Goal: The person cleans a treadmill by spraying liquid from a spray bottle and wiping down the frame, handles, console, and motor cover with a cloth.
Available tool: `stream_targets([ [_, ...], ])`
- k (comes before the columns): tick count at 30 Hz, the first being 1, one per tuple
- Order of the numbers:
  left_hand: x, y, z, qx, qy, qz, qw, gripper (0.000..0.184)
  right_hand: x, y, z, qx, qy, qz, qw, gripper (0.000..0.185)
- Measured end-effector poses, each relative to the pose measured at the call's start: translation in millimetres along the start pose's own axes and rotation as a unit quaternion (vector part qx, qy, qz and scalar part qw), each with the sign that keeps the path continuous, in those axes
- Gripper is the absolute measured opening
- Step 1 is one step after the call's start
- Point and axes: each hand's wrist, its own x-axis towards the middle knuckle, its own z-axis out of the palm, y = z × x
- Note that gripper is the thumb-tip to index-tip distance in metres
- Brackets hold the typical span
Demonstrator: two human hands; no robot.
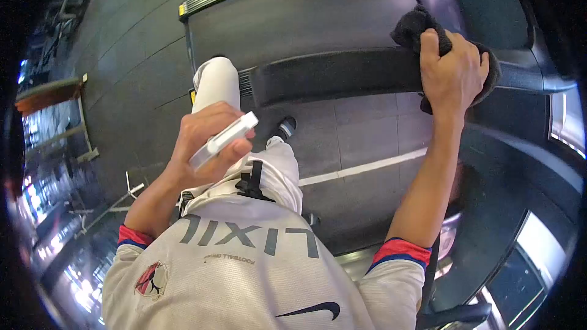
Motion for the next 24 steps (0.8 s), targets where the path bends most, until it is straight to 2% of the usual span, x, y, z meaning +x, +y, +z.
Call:
stream_targets([
  [6, -2.6, 0.9, 20.6, 0.025, 0.065, -0.014, 0.997, 0.04, -3.2, 2.9, 4.8, 0.017, 0.021, -0.022, 0.999, 0.046],
  [10, -2.6, 0.8, 16.2, 0.086, 0.046, -0.045, 0.994, 0.041, -5.6, 2.1, 0.7, 0.047, 0.015, -0.036, 0.998, 0.045],
  [13, -14.3, -3.4, 11.9, 0.065, 0.072, -0.011, 0.995, 0.031, -9.3, 2.8, -2.6, 0.063, 0.036, -0.052, 0.996, 0.041],
  [16, -51.1, -11.5, -6.6, 0.027, 0.102, -0.064, 0.992, 0.035, -12.4, 3.6, 5.2, 0.098, 0.082, -0.06, 0.99, 0.036],
  [18, -76.3, -17.9, -18.6, 0.023, 0.124, -0.093, 0.988, 0.033, -20.8, -28.6, -1.3, 0.09, 0.072, -0.047, 0.992, 0.031],
  [19, -88.0, -18.7, -22.1, 0.025, 0.133, -0.109, 0.985, 0.029, -32.1, -68.7, -16.2, 0.153, 0.009, -0.085, 0.985, 0.026],
  [20, -98.1, -20.5, -24.4, 0.028, 0.139, -0.126, 0.982, 0.025, -49.7, -114.5, -23.8, 0.198, 0.001, -0.106, 0.975, 0.028],
  [21, -108.2, -25.1, -24.6, 0.034, 0.145, -0.139, 0.979, 0.026, -66.0, -154.7, -24.3, 0.205, 0.041, -0.162, 0.964, 0.034],
  [23, -123.7, -36.0, -22.5, 0.045, 0.148, -0.159, 0.975, 0.026, -90.8, -210.1, -26.4, 0.219, -0.036, -0.194, 0.955, 0.049],
  [24, -128.8, -36.8, -21.8, 0.031, 0.147, -0.193, 0.97, 0.03, -99.1, -223.7, -25.1, 0.164, -0.076, -0.252, 0.951, 0.052],
])
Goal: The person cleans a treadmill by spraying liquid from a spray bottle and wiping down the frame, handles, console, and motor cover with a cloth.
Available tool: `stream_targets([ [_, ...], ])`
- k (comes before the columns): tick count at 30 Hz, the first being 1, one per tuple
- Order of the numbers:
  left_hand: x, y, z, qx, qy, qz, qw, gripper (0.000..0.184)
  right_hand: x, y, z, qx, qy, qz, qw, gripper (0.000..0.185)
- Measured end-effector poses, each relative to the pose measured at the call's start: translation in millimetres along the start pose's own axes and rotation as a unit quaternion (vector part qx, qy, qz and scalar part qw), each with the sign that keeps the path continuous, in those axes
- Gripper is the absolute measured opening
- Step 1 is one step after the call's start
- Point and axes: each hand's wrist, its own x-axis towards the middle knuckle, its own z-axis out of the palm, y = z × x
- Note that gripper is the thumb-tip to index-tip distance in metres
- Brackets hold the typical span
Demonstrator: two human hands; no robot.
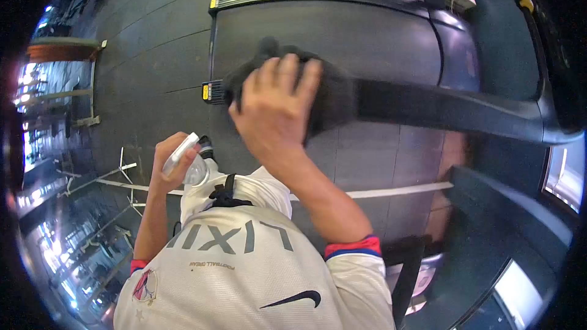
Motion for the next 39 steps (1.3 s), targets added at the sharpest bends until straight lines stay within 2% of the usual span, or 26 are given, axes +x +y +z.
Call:
stream_targets([
  [1, -4.6, -6.8, -0.5, -0.011, -0.001, -0.016, 1.0, 0.031, -1.5, -6.7, 4.1, -0.046, -0.064, -0.044, 0.996, 0.055],
  [4, -11.0, -37.2, -2.8, -0.048, -0.014, -0.054, 0.997, 0.037, -7.9, 22.2, -5.9, -0.061, -0.053, -0.157, 0.984, 0.055],
  [6, -8.9, -45.5, -2.8, -0.069, -0.02, -0.049, 0.996, 0.037, 6.4, 54.9, -40.8, 0.053, -0.099, -0.084, 0.99, 0.046],
  [7, -9.4, -48.2, -3.2, -0.08, -0.023, -0.05, 0.995, 0.037, 18.9, 79.2, -52.3, 0.101, -0.155, 0.002, 0.983, 0.045],
  [8, -9.0, -50.5, -4.0, -0.09, -0.027, -0.043, 0.995, 0.035, 32.8, 98.4, -76.4, 0.107, -0.256, 0.127, 0.952, 0.052],
  [9, -8.7, -54.5, -5.1, -0.09, -0.033, -0.031, 0.995, 0.034, 48.0, 137.3, -76.8, 0.03, -0.367, 0.159, 0.916, 0.053],
  [10, -4.4, -58.0, -5.5, -0.088, -0.035, -0.017, 0.995, 0.033, 47.7, 183.2, -66.0, 0.062, -0.378, 0.096, 0.919, 0.056],
  [11, -3.0, -63.3, -6.9, -0.088, -0.035, -0.003, 0.996, 0.032, 54.1, 198.0, -67.8, 0.099, -0.403, 0.085, 0.906, 0.058],
  [12, -1.5, -67.3, -9.9, -0.099, -0.038, -0.005, 0.994, 0.031, 69.4, 196.8, -67.6, 0.051, -0.48, 0.126, 0.867, 0.063],
  [15, 3.9, -82.2, -18.3, -0.136, -0.047, -0.004, 0.99, 0.027, 93.8, 197.4, -21.2, 0.061, -0.596, 0.162, 0.784, 0.068],
  [17, 6.3, -96.7, -18.7, -0.163, -0.042, 0.002, 0.986, 0.025, 107.7, 160.7, 3.9, 0.046, -0.654, 0.182, 0.733, 0.072],
  [19, 8.2, -106.5, -19.8, -0.165, -0.032, 0.028, 0.985, 0.023, 114.5, 124.8, 31.8, 0.051, -0.697, 0.261, 0.666, 0.071],
  [21, 10.1, -115.5, -22.8, -0.174, -0.021, 0.03, 0.984, 0.021, 122.6, 101.0, 48.7, 0.032, -0.742, 0.202, 0.639, 0.071],
  [24, 16.5, -125.8, -29.2, -0.195, -0.009, 0.012, 0.981, 0.02, 122.6, 70.3, 61.2, -0.034, -0.72, 0.191, 0.666, 0.07],
  [27, 22.7, -134.4, -26.0, -0.213, -0.011, 0.009, 0.977, 0.02, 120.8, 55.4, 52.4, -0.068, -0.676, 0.101, 0.726, 0.065],
  [28, 26.3, -136.0, -25.5, -0.214, -0.023, 0.007, 0.977, 0.021, 116.9, 49.9, 51.3, -0.067, -0.64, 0.087, 0.76, 0.057],
  [31, 45.4, -130.1, -20.3, -0.207, -0.045, 0.017, 0.977, 0.023, 109.7, 23.7, 13.7, -0.026, -0.576, -0.012, 0.817, 0.052],
  [33, 58.4, -124.0, -17.6, -0.192, -0.061, 0.019, 0.979, 0.024, 104.8, -5.2, -11.0, -0.101, -0.582, -0.005, 0.807, 0.05],
  [35, 73.0, -117.6, -12.7, -0.177, -0.08, 0.015, 0.981, 0.025, 58.8, -15.8, -19.6, -0.122, -0.472, -0.076, 0.87, 0.043],
  [37, 85.9, -108.2, -6.3, -0.164, -0.076, 0.024, 0.983, 0.028, 18.0, -1.0, -28.7, -0.017, -0.295, -0.105, 0.949, 0.041],
  [38, 91.2, -103.8, -2.6, -0.156, -0.07, 0.023, 0.985, 0.029, -0.7, 9.7, -32.7, 0.009, -0.232, -0.062, 0.971, 0.055],
  [39, 95.5, -98.4, 2.5, -0.147, -0.06, 0.02, 0.987, 0.03, -12.3, 28.7, -40.3, 0.037, -0.198, -0.05, 0.978, 0.059],
])
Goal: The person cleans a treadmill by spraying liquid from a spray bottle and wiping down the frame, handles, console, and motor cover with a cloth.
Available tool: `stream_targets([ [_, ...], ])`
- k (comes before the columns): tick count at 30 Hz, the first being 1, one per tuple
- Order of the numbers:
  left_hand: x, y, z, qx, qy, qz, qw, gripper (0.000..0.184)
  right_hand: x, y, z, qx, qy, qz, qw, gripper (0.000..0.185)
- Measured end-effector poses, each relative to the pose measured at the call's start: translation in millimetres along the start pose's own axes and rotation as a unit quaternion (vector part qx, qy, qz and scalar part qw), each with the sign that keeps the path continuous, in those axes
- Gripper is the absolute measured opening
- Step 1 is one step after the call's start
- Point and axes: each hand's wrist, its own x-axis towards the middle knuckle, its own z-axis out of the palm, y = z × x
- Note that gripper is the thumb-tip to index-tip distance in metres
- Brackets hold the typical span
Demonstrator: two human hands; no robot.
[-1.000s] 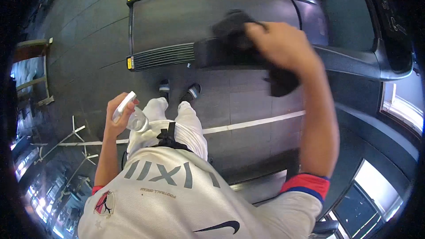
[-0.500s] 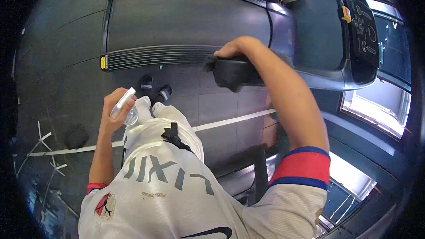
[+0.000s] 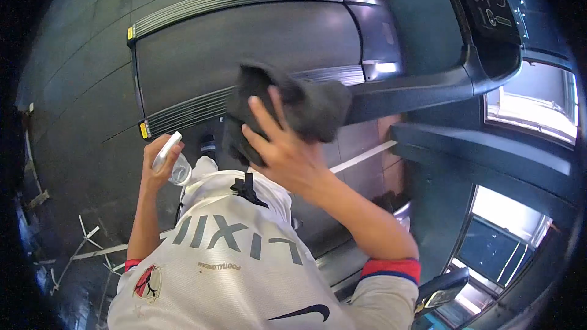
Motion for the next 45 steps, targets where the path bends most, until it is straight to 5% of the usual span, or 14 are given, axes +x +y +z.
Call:
stream_targets([
  [3, 10.2, 8.3, 21.6, 0.014, 0.028, -0.022, 0.999, 0.034, -46.5, 90.8, -12.4, 0.091, 0.114, 0.026, 0.989, 0.071],
  [8, 8.9, 23.6, 73.9, -0.003, 0.175, -0.065, 0.982, 0.037, -105.8, 270.1, -47.1, -0.074, 0.331, 0.145, 0.93, 0.052],
  [11, -2.1, 25.6, 99.5, -0.019, 0.272, -0.101, 0.957, 0.04, -89.5, 257.6, -29.6, -0.046, 0.385, 0.2, 0.9, 0.054],
  [15, -6.3, 37.6, 120.6, -0.003, 0.308, -0.127, 0.943, 0.045, -77.3, 154.6, 10.7, 0.141, 0.227, 0.044, 0.963, 0.084],
  [18, 5.5, 49.5, 130.3, -0.012, 0.364, -0.124, 0.923, 0.045, -82.2, 157.2, 32.6, 0.161, 0.332, -0.032, 0.929, 0.093],
  [20, 19.8, 64.7, 142.2, -0.026, 0.436, -0.107, 0.893, 0.044, -104.4, 188.1, 28.9, 0.177, 0.257, 0.044, 0.949, 0.094],
  [24, 16.5, 64.1, 123.4, -0.034, 0.438, -0.073, 0.896, 0.041, -141.2, 326.5, -42.6, 0.046, 0.454, 0.256, 0.852, 0.061],
  [27, 20.0, 85.6, 120.7, -0.037, 0.448, -0.072, 0.89, 0.038, -166.0, 489.2, -92.9, -0.044, 0.557, 0.327, 0.762, 0.056],
  [28, 21.7, 82.2, 116.1, -0.03, 0.448, -0.069, 0.891, 0.038, -179.2, 549.7, -113.5, -0.107, 0.535, 0.373, 0.75, 0.06],
  [30, 13.5, 72.4, 100.1, -0.012, 0.448, -0.062, 0.892, 0.038, -196.5, 644.7, -151.2, -0.005, 0.579, 0.436, 0.689, 0.073],
  [32, 11.0, 73.5, 96.4, -0.011, 0.448, -0.079, 0.891, 0.038, -200.7, 673.9, -174.2, 0.006, 0.537, 0.506, 0.675, 0.083],
  [37, 25.3, 72.5, 99.8, -0.006, 0.455, -0.094, 0.885, 0.041, -157.2, 487.8, -90.0, -0.068, 0.541, 0.444, 0.711, 0.079],
  [40, 23.4, 71.4, 92.6, 0.082, 0.436, -0.073, 0.893, 0.047, -129.4, 320.0, -9.4, 0.168, 0.553, 0.296, 0.76, 0.079],
  [45, 39.5, 129.8, 111.5, 0.048, 0.445, -0.032, 0.894, 0.051, -164.3, 372.4, -38.9, 0.094, 0.576, 0.282, 0.761, 0.066],
])
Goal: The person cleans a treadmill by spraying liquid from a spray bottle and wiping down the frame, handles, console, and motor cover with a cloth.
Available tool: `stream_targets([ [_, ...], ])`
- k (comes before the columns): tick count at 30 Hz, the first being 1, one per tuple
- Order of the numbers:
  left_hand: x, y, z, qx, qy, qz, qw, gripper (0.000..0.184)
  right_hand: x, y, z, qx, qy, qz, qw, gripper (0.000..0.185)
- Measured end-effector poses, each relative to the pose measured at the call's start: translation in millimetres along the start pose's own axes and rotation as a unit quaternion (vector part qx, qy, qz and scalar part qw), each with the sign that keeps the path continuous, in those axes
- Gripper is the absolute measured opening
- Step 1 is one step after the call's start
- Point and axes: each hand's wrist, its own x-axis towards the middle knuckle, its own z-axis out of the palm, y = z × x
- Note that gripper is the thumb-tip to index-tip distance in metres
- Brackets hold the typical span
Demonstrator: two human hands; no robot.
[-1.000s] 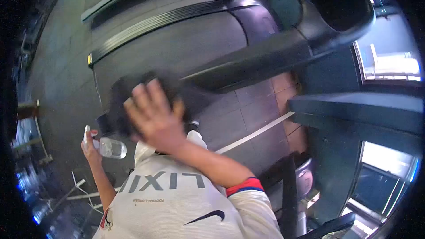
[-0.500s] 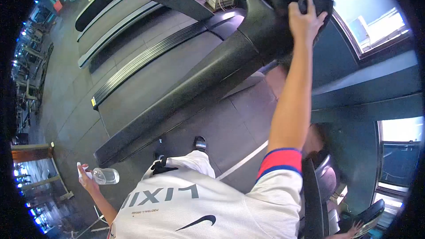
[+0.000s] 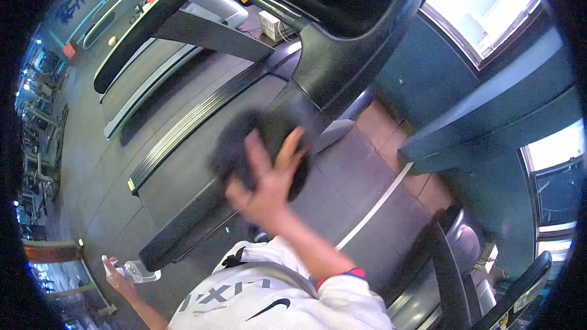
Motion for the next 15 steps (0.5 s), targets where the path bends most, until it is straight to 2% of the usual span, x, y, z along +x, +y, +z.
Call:
stream_targets([
  [1, 1.3, 10.5, 4.1, 0.004, 0.02, 0.032, 0.999, 0.052, 20.7, 15.5, -7.6, -0.027, 0.018, -0.014, 0.999, 0.061],
  [2, 15.0, 15.1, -6.2, 0.085, 0.029, 0.027, 0.996, 0.055, 56.6, 41.4, -12.7, -0.027, 0.045, 0.024, 0.998, 0.058],
  [3, 31.5, 22.0, -23.7, 0.107, 0.022, 0.059, 0.992, 0.055, 92.1, 67.5, -17.7, -0.024, 0.072, 0.061, 0.995, 0.054],
  [4, 44.5, 27.2, -36.2, 0.118, 0.02, 0.087, 0.989, 0.055, 130.4, 110.6, -23.3, -0.066, 0.08, 0.039, 0.994, 0.051],
  [7, 50.9, 66.3, -33.5, 0.109, 0.078, 0.182, 0.974, 0.054, 236.2, 196.5, -39.9, -0.048, 0.107, 0.094, 0.989, 0.056],
  [10, 60.2, 81.3, -48.2, 0.114, 0.088, 0.197, 0.97, 0.057, 235.6, 188.4, -32.0, -0.122, 0.119, 0.095, 0.981, 0.058],
  [11, 62.6, 89.2, -49.6, 0.136, 0.098, 0.217, 0.962, 0.059, 211.2, 163.4, -29.6, -0.083, 0.117, 0.102, 0.984, 0.058],
  [13, 57.5, 105.8, -45.8, 0.195, 0.129, 0.269, 0.934, 0.065, 146.3, 113.9, -18.5, -0.021, 0.106, 0.05, 0.993, 0.054],
  [15, 42.2, 128.4, -38.0, 0.281, 0.166, 0.323, 0.888, 0.071, 78.0, 67.7, -7.8, 0.05, 0.092, 0.042, 0.994, 0.055],
])
